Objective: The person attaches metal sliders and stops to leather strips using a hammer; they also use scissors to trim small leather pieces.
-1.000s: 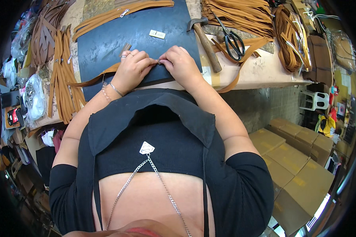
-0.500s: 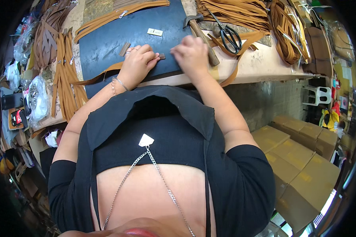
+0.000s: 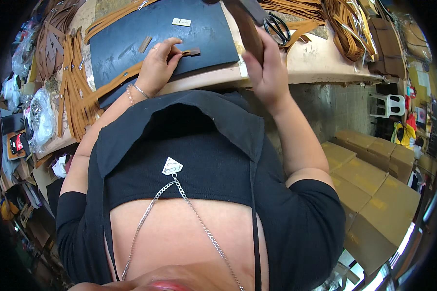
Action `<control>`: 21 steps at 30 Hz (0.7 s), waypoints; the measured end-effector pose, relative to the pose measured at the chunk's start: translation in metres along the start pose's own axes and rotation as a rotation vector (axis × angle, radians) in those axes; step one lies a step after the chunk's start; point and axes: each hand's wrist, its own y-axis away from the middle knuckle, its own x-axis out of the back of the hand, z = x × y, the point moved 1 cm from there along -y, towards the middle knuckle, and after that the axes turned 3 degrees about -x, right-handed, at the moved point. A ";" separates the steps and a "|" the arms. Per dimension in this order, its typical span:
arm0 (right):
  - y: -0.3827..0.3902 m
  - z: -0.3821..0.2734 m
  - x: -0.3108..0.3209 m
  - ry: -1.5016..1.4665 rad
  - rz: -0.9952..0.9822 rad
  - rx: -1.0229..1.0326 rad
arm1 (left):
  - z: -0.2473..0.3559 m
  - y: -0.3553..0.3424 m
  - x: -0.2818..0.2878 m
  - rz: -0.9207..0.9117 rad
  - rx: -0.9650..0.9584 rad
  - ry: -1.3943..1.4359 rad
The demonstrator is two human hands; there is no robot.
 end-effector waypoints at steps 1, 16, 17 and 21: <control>0.019 0.008 -0.006 -0.063 0.006 0.068 | -0.003 0.000 -0.003 0.031 -0.010 0.022; 0.008 0.004 -0.022 0.085 -0.439 -0.413 | -0.006 0.000 0.004 0.003 -0.048 -0.031; 0.007 0.016 -0.022 0.024 -0.374 -0.401 | 0.000 -0.001 0.011 -0.003 -0.143 -0.160; -0.008 0.048 -0.019 0.173 -0.066 -0.142 | -0.008 0.017 0.046 -0.249 -0.028 -0.471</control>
